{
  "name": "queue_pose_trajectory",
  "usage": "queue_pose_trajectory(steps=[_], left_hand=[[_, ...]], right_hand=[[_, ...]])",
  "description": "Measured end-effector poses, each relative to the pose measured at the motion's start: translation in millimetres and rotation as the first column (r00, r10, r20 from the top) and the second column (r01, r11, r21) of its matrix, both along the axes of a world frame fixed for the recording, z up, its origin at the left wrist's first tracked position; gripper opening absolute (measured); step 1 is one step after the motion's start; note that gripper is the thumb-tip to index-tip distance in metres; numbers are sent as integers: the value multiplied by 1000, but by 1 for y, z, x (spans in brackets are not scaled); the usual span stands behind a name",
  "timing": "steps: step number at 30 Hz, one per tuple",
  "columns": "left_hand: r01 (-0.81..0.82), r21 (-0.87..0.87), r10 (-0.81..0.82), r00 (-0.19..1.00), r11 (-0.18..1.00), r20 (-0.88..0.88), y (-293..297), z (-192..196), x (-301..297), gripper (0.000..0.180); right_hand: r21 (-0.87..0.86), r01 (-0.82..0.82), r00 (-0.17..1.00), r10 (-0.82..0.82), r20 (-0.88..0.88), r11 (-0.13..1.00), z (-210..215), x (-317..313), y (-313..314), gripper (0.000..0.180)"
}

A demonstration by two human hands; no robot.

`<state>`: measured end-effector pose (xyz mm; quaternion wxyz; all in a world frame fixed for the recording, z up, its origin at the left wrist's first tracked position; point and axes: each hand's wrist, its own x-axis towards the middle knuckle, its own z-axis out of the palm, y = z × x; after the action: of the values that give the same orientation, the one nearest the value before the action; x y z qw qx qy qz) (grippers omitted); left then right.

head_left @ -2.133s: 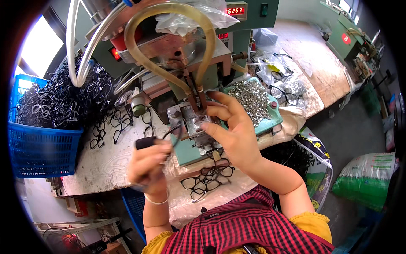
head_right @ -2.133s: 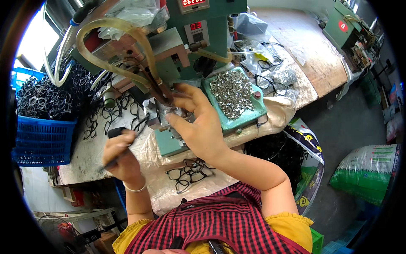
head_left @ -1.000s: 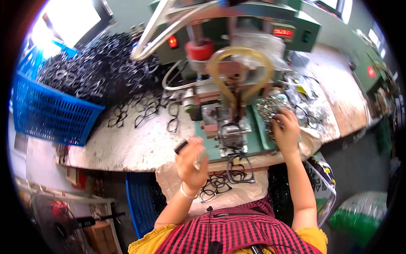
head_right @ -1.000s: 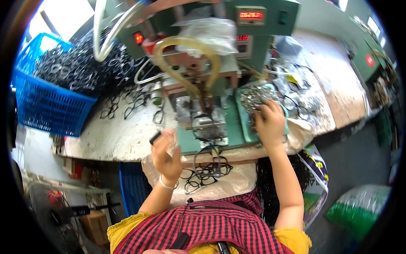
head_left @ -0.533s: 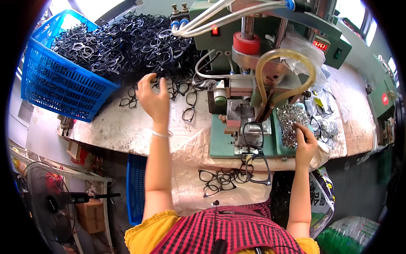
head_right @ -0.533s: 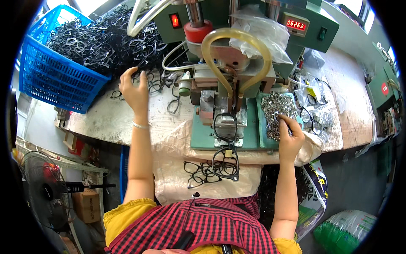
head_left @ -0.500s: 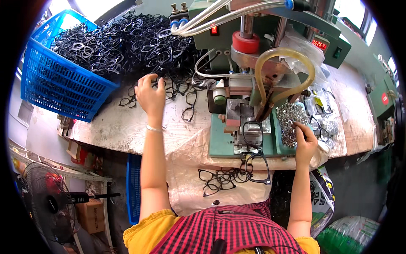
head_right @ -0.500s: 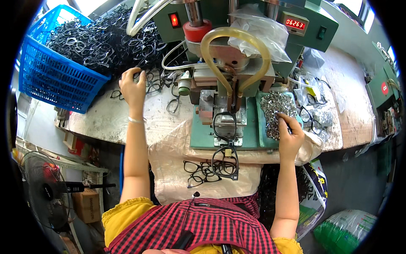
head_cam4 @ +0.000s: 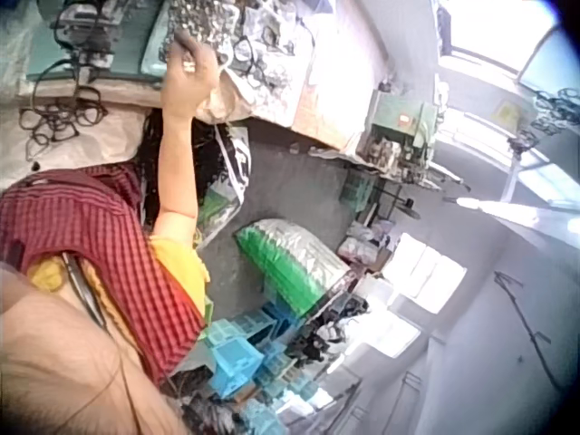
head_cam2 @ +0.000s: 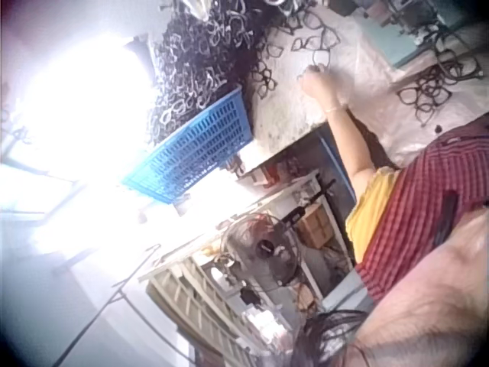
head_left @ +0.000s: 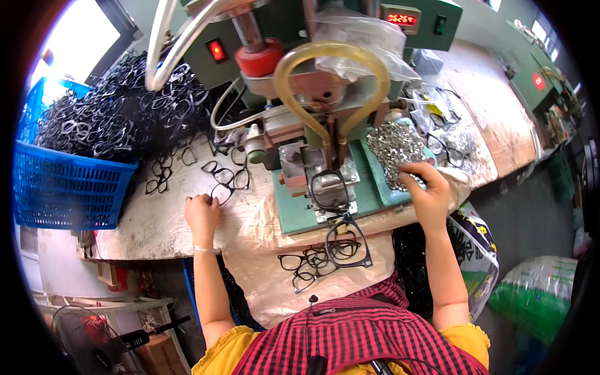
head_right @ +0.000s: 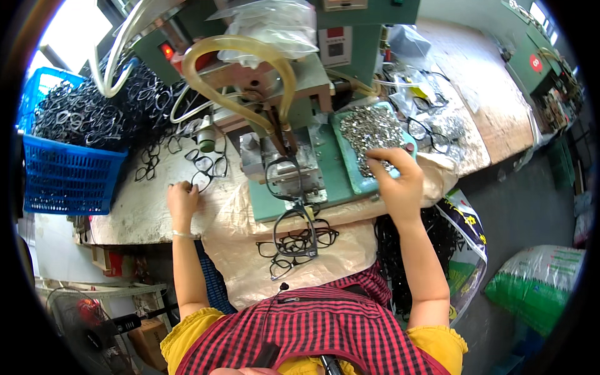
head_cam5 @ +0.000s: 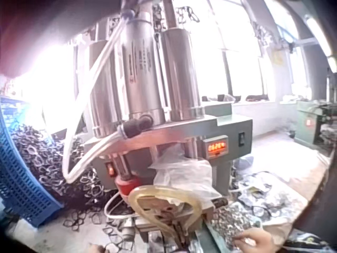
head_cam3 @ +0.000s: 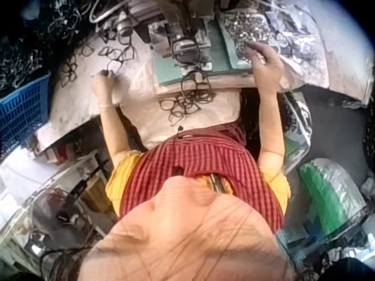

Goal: The person assembles eyeglasses by placing frames into a machine, inserting small metal components, and using a hammer to secure them. They handle multiple frames and components, occasionally adjusting the machine and inspecting the assembled glasses.

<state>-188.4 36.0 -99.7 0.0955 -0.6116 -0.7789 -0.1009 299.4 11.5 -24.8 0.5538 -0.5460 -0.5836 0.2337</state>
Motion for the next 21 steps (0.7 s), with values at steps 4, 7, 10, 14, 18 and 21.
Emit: queue_pose_trajectory(steps=[4, 7, 10, 14, 18, 21], left_hand=[[146, -150, 47, 549, 978, 835, 6, 28, 30, 26], [214, -89, 114, -109, 973, 987, 1, 29, 58, 13], [34, 245, -182, -574, 969, 798, -16, 32, 95, 16], [-65, 834, -797, -344, 549, 497, -25, 134, 170, 17], [231, 888, -917, 104, 398, 384, -6, 189, 197, 18], [164, 924, -937, 108, 347, 332, -5, 189, 195, 17]], right_hand=[[229, -156, 987, 145, 63, 961, 39, -45, 21, 25], [150, -140, 952, 175, -252, 979, 32, -76, 32, 41], [78, -172, 912, 189, -363, 982, 27, -84, 26, 50], [78, -237, 891, 249, -380, 968, 31, -87, 29, 51], [42, -287, 863, 277, -423, 957, 50, -94, 22, 58], [2, -358, 759, 292, -582, 934, 70, -96, 0, 60]])
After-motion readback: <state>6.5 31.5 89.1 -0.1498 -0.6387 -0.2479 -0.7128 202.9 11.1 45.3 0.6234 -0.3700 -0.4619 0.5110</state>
